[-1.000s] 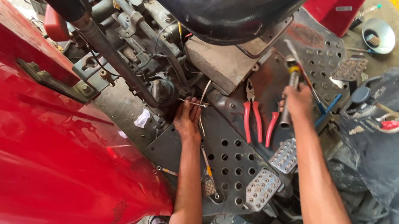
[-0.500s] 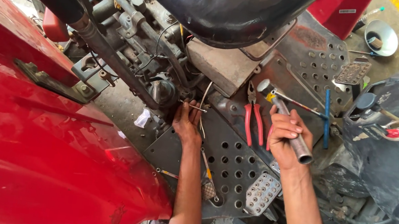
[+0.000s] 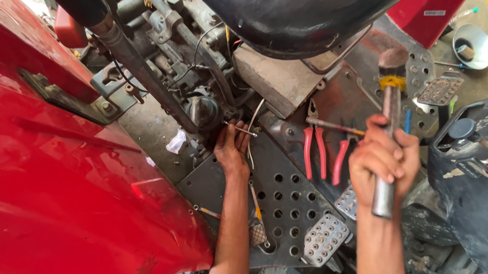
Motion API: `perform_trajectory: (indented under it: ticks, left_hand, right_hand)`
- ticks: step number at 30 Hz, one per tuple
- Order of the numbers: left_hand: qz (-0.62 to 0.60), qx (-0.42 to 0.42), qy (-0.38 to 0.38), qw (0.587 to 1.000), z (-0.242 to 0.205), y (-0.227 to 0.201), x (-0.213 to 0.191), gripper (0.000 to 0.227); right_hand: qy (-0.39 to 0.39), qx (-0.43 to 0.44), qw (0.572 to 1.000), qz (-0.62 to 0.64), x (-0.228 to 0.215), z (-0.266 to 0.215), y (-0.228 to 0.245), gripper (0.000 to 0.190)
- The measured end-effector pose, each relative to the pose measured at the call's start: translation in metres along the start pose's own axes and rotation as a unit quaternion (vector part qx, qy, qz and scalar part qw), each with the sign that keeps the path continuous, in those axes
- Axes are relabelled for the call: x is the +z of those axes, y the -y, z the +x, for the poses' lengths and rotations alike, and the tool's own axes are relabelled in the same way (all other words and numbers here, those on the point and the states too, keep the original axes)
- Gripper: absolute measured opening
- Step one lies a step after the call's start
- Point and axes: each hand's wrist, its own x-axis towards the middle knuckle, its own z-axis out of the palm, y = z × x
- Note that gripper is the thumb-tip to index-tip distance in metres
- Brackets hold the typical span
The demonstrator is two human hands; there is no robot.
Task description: The person works on the mechanical linkage of a red tractor, using a wrench to tighten a bolt on a lever assembly. They use pliers to adjust a wire and a hammer to tap the mechanism, repeatedly checking the movement of the lever.
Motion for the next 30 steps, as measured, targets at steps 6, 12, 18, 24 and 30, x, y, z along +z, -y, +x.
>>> perform_trajectory:
  ticks: [6, 12, 18, 24, 30]
  left_hand:
    - [-0.007, 0.023, -0.002, 1.0, -0.002, -0.003, 0.011, 0.042]
    - [-0.03, 0.042, -0.008, 0.999, 0.001, 0.002, 0.013, 0.041]
    - [-0.029, 0.034, -0.003, 0.999, 0.002, 0.006, 0.007, 0.039]
    - [-0.031, 0.023, -0.013, 0.999, 0.006, 0.007, 0.008, 0.036]
    - [-0.032, 0.018, -0.011, 0.999, 0.006, 0.009, 0.008, 0.036]
  right_hand:
    - [-0.27, -0.005, 0.825, -0.497, -0.027, -0.068, -0.025, 0.041]
    - [-0.328, 0.109, 0.813, -0.468, -0.105, -0.058, -0.052, 0.05]
    - [-0.373, 0.092, 0.778, -0.497, -0.099, -0.04, -0.085, 0.075]
    - [-0.348, 0.121, 0.788, -0.493, -0.095, -0.002, -0.078, 0.077]
    - [-0.378, 0.093, 0.744, -0.543, -0.106, -0.007, -0.084, 0.08]
